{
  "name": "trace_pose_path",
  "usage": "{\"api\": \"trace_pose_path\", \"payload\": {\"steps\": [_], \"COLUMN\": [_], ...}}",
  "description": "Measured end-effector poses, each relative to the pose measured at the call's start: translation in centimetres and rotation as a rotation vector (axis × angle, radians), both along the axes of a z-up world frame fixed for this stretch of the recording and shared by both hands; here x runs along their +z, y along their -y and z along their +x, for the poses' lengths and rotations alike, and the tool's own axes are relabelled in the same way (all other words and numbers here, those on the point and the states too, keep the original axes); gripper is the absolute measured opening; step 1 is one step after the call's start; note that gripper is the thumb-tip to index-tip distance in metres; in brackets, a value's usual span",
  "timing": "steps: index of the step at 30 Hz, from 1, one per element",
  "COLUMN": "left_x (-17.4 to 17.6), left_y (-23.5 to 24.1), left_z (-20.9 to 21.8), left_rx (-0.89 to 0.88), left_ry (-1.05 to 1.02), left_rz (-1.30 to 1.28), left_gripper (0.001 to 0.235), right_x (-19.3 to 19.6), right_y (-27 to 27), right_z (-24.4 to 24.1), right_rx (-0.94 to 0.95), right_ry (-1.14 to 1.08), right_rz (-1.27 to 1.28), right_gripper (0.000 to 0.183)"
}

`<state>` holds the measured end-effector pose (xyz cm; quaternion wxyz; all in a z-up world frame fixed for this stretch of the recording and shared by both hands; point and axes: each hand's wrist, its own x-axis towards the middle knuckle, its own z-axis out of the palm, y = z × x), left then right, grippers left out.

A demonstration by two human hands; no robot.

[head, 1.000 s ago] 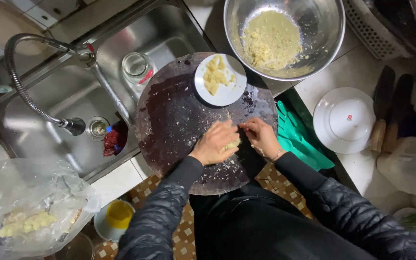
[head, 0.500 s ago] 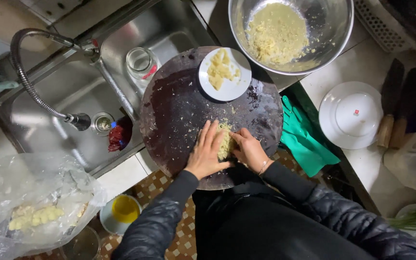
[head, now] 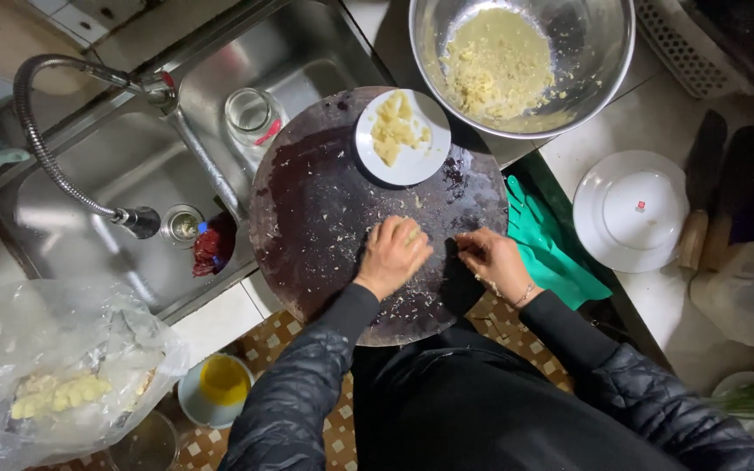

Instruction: Forming small balls from a food mixture by rolling it between the palms and placing them on a board.

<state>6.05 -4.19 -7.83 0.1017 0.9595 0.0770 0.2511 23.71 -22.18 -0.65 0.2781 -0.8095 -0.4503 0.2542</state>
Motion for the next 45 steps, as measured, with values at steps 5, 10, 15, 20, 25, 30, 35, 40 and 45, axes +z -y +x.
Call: {"api": "trace_pose_path", "payload": {"steps": [5, 10, 15, 20, 25, 30, 35, 40, 45], "left_x": [-2.6, 0.6, 3.7, 8.5, 5.9, 2.5, 0.8, 5.0, 1.3], "left_y": [-3.6, -5.9, -8.6, -8.9, -9.8, -9.9, -7.9, -6.9, -6.6], "left_z": [3.0, 2.9, -1.0, -6.5, -10.6, -10.2, -5.3, -0.8, 2.1], "left_rx": [0.031, 0.441, 0.784, 0.806, 0.768, 0.656, 0.664, 0.604, 0.725], "left_ry": [0.228, 0.374, 0.653, 0.805, 0.756, 0.658, 0.457, 0.445, 0.588], "left_rz": [0.108, -0.548, -1.990, -2.411, -2.490, -2.616, -2.629, -2.730, -2.899], "left_gripper": [0.015, 0.014, 0.024, 0.046, 0.058, 0.045, 0.037, 0.045, 0.033], "right_x": [1.3, 1.8, 1.2, -0.3, -3.3, -6.2, -0.2, 5.2, 2.9], "right_y": [-0.1, 0.0, -2.8, -9.1, -13.4, -10.7, -13.2, -16.1, -22.3], "right_z": [0.3, -1.7, -7.2, -10.1, -12.8, -9.1, -10.0, -6.1, 5.0], "right_rx": [-0.071, -0.008, 0.188, 0.183, 0.339, 0.395, 0.004, -0.020, -0.020], "right_ry": [-0.022, 0.143, 0.390, 0.454, 0.531, 0.381, 0.038, -0.136, 0.226], "right_rz": [0.050, 0.204, 0.216, 0.125, 0.336, 0.431, 0.398, 0.290, 0.376], "right_gripper": [0.024, 0.038, 0.088, 0.100, 0.065, 0.024, 0.030, 0.032, 0.024]}}
